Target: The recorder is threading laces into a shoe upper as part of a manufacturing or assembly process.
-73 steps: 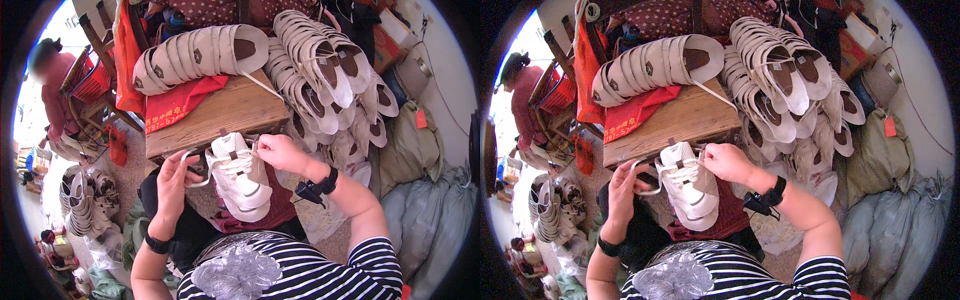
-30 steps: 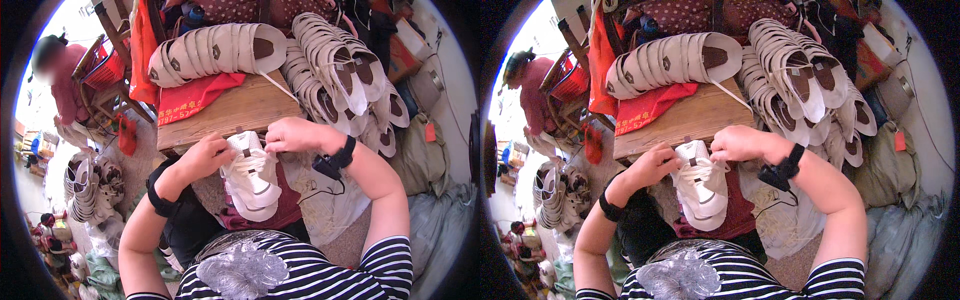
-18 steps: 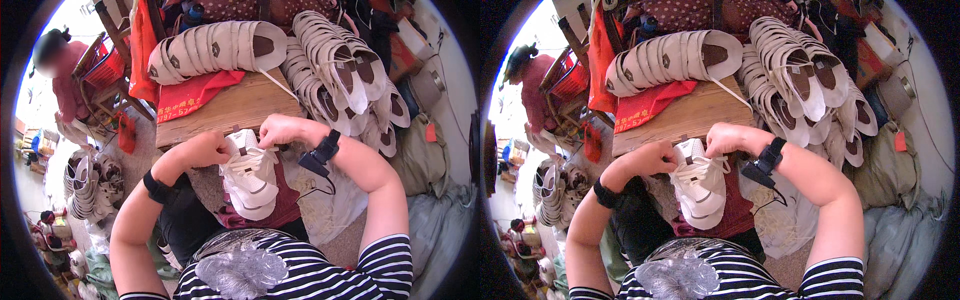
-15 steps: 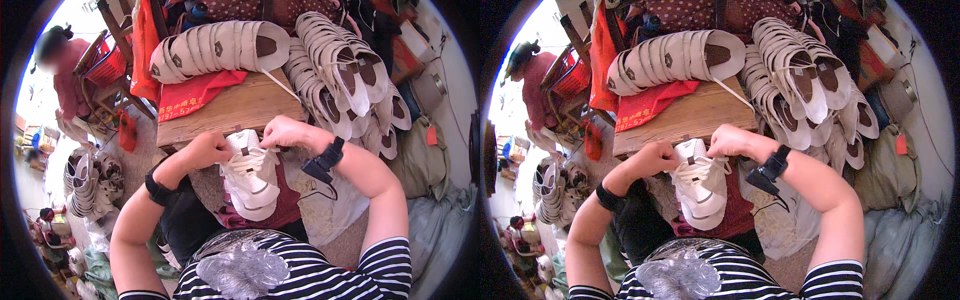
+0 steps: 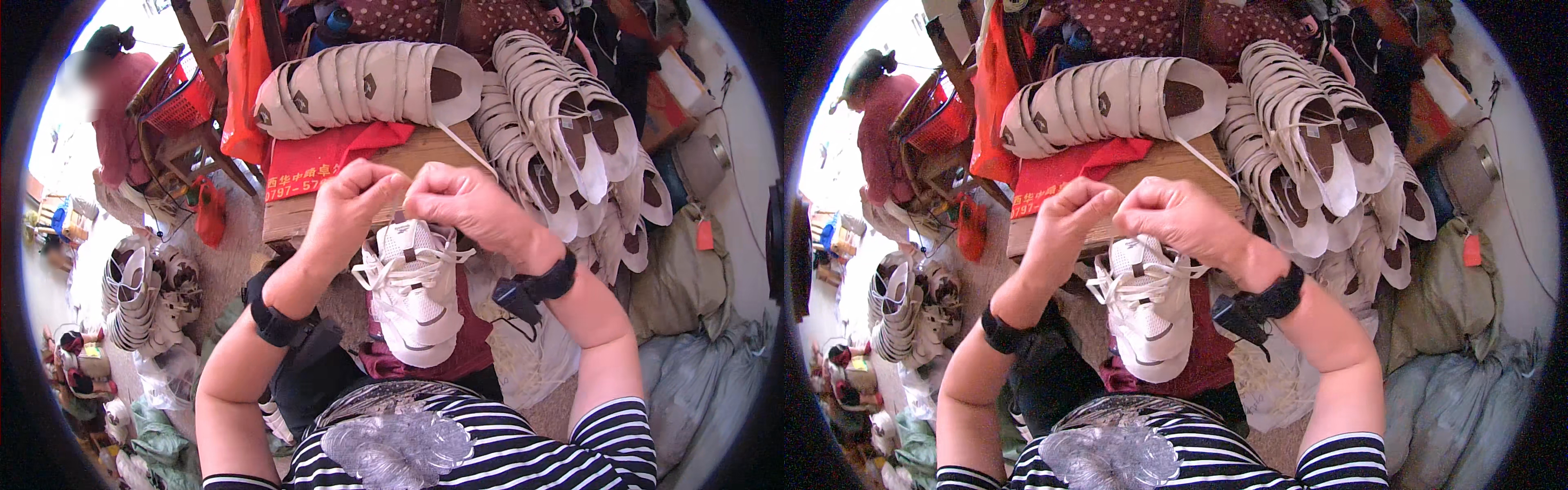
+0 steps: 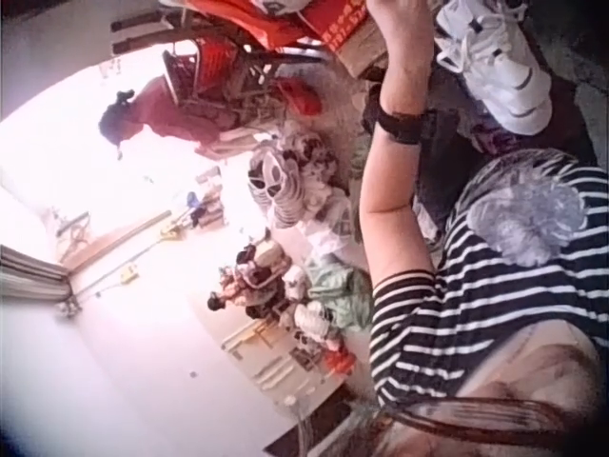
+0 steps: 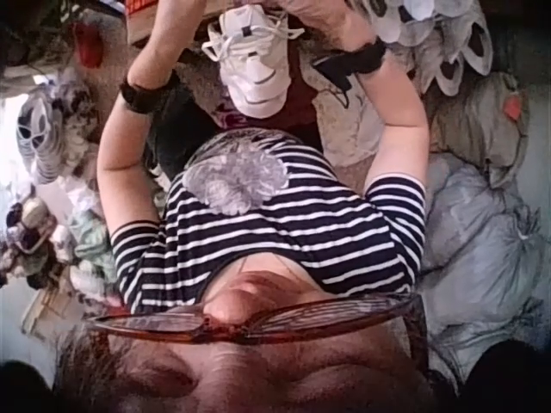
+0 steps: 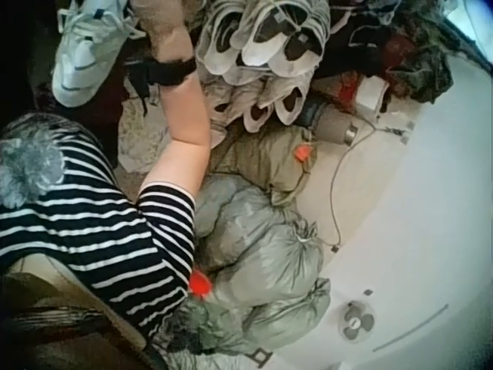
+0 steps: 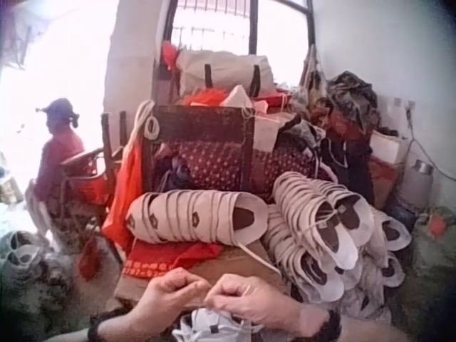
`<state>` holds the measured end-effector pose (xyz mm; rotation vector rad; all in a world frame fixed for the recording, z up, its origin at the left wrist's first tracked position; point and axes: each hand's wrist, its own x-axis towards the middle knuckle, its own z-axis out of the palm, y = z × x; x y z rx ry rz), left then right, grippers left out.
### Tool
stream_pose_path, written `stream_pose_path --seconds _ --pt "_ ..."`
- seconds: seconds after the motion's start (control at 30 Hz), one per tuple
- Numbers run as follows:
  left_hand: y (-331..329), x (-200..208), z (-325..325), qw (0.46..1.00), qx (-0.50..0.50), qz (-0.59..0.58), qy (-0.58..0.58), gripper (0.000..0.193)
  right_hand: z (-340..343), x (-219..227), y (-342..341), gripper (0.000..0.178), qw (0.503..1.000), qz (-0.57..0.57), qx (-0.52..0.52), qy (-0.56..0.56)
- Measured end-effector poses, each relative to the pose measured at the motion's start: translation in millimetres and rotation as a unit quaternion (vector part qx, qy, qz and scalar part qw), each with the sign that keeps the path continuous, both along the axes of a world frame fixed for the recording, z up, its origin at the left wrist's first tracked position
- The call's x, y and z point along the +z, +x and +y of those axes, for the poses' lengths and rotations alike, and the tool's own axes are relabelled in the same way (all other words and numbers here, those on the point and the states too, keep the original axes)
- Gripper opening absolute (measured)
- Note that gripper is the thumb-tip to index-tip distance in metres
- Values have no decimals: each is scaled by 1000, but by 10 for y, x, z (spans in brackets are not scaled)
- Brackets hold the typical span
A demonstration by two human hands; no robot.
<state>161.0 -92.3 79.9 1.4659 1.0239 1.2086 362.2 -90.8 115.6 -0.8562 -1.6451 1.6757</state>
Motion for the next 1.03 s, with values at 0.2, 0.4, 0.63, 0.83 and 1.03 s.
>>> stream_pose_path --seconds 0.2,0.4,0.63,0.83,1.03 --pt "42 -214 -130 986 11 -112 -120 19 25 -309 -57 17 994 18 30 -108" --pt "119 -255 -369 981 34 -100 -161 20 149 -453 -40 15 983 100 -113 -107" --pt "97 -182 -261 978 147 85 118 10 82 -470 -87 21 971 168 -57 -159" --pt "102 -195 -140 986 130 85 66 13 -7 -409 -109 14 983 133 16 -124" --pt "12 -428 -276 983 95 -79 -139 23 62 -592 -92 20 993 74 -76 -58"
